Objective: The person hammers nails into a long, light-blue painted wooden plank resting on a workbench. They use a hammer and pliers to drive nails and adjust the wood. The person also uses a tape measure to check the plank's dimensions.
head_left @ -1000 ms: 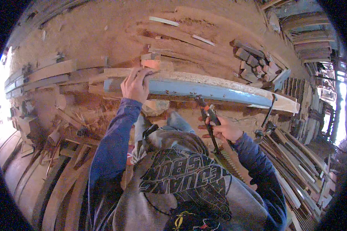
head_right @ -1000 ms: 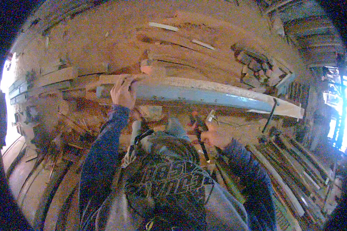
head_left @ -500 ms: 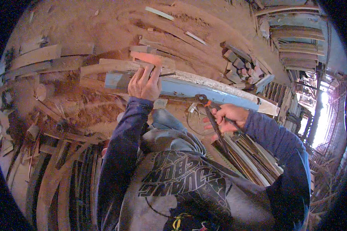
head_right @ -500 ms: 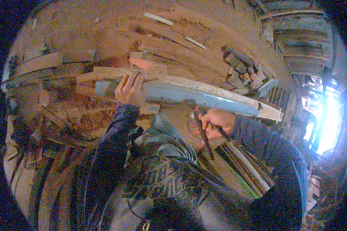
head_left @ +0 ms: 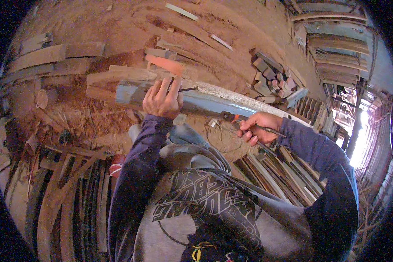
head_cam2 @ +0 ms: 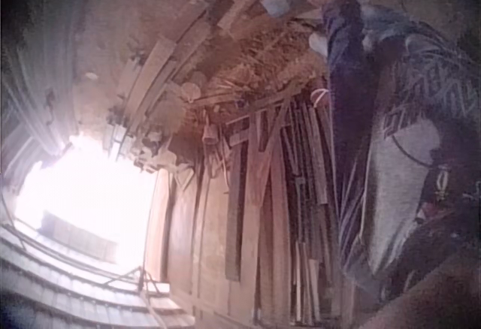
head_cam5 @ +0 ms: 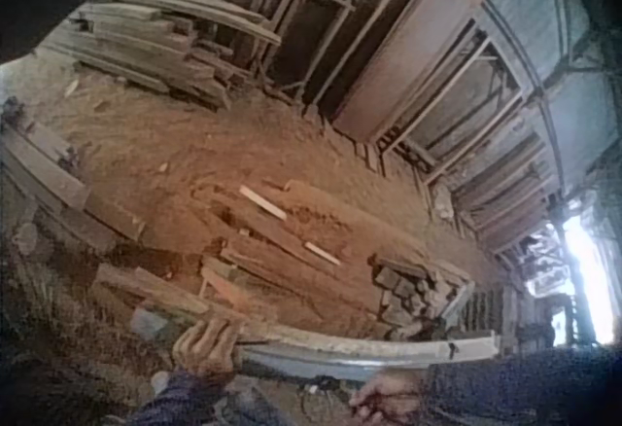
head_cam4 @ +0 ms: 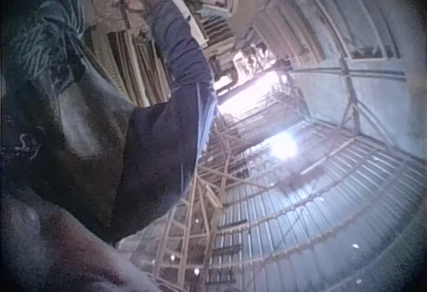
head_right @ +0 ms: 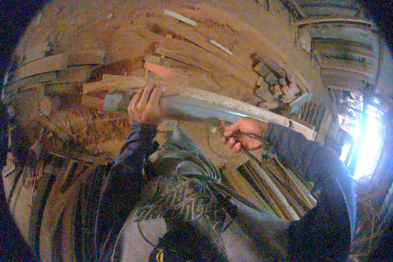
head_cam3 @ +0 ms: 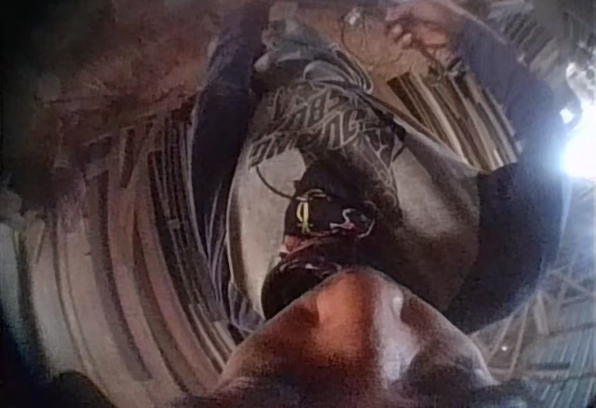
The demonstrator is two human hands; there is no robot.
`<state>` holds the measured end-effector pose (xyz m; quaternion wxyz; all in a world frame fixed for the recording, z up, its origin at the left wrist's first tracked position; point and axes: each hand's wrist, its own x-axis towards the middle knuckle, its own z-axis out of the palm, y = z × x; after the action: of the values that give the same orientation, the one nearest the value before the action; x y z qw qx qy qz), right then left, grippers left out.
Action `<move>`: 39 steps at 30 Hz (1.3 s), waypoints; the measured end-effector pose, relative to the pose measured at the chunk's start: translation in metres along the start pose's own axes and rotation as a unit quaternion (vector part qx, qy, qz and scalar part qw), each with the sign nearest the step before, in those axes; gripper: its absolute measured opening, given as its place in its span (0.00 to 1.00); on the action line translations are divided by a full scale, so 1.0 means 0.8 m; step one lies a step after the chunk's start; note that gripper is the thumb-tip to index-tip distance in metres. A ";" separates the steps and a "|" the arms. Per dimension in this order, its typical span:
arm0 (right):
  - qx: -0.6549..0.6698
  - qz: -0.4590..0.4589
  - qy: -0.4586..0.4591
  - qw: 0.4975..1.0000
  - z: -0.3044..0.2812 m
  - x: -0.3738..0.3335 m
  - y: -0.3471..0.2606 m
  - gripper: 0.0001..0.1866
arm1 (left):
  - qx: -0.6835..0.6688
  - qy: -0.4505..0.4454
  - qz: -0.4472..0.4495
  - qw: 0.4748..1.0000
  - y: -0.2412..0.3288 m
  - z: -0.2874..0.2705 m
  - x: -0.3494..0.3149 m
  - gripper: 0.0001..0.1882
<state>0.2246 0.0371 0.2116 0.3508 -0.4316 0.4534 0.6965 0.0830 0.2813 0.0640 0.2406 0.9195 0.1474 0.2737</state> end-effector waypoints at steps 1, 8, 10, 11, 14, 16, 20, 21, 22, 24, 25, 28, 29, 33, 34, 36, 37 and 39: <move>-0.008 0.000 -0.013 1.000 -0.001 0.000 0.001 0.10 | 0.000 0.004 0.000 1.000 0.000 -0.002 0.001 0.16; 0.056 0.029 -0.051 0.997 -0.004 0.000 0.002 0.13 | -0.003 -0.001 0.016 1.000 -0.010 -0.017 0.008 0.12; 0.031 0.013 -0.037 0.999 -0.008 -0.002 0.006 0.15 | 0.010 0.013 0.016 1.000 -0.011 -0.019 0.011 0.14; 0.028 0.011 -0.057 0.998 -0.011 -0.002 0.009 0.17 | 0.011 0.008 0.010 1.000 -0.012 -0.022 0.011 0.15; 0.008 -0.001 -0.111 0.994 -0.023 -0.005 0.016 0.22 | 0.025 0.014 0.030 0.999 -0.013 -0.027 0.014 0.12; -0.018 -0.018 -0.141 0.990 -0.032 -0.004 0.023 0.25 | 0.034 0.025 0.027 0.999 -0.011 -0.030 0.014 0.12; -0.064 -0.091 -0.164 0.980 -0.056 0.002 0.051 0.17 | 0.027 0.006 0.024 0.999 -0.012 -0.040 0.016 0.11; -0.080 -0.117 -0.152 0.978 -0.062 0.006 0.060 0.20 | 0.030 0.008 0.019 0.999 -0.011 -0.042 0.017 0.12; -0.106 -0.136 -0.134 0.976 -0.067 0.011 0.067 0.20 | 0.033 0.011 0.017 0.999 -0.013 -0.046 0.019 0.12; -0.124 -0.165 -0.160 0.965 -0.082 0.026 0.077 0.20 | 0.037 0.012 0.021 0.999 -0.013 -0.048 0.022 0.12; -0.117 -0.191 -0.171 0.959 -0.090 0.035 0.079 0.20 | 0.038 0.011 0.027 0.999 -0.014 -0.050 0.025 0.12; -0.178 -0.219 -0.271 0.920 -0.118 0.067 0.060 0.19 | 0.034 -0.004 0.028 0.999 -0.015 -0.050 0.027 0.13; -0.217 -0.235 -0.258 0.911 -0.128 0.080 0.053 0.19 | 0.039 -0.006 0.028 0.999 -0.017 -0.047 0.026 0.13; -0.265 -0.296 -0.234 0.887 -0.160 0.122 0.057 0.19 | 0.041 -0.023 0.006 0.999 -0.020 -0.037 0.018 0.14; -0.282 -0.311 -0.209 0.883 -0.166 0.128 0.067 0.19 | 0.050 -0.013 0.018 0.998 -0.021 -0.036 0.016 0.13; -0.267 -0.315 -0.171 0.895 -0.174 0.130 0.090 0.18 | 0.059 -0.006 0.018 0.998 -0.023 -0.034 0.018 0.13; -0.338 -0.367 -0.166 0.851 -0.176 0.129 0.097 0.17 | 0.046 -0.003 0.003 0.999 -0.022 -0.034 0.018 0.12; -0.309 -0.354 -0.151 0.870 -0.169 0.127 0.121 0.16 | 0.013 0.004 -0.010 1.000 -0.014 -0.037 0.023 0.12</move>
<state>0.1394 -0.1127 0.1207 0.4868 -0.5394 -0.0265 0.6865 0.0790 0.3089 0.0874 0.2305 0.9199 0.1612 0.2732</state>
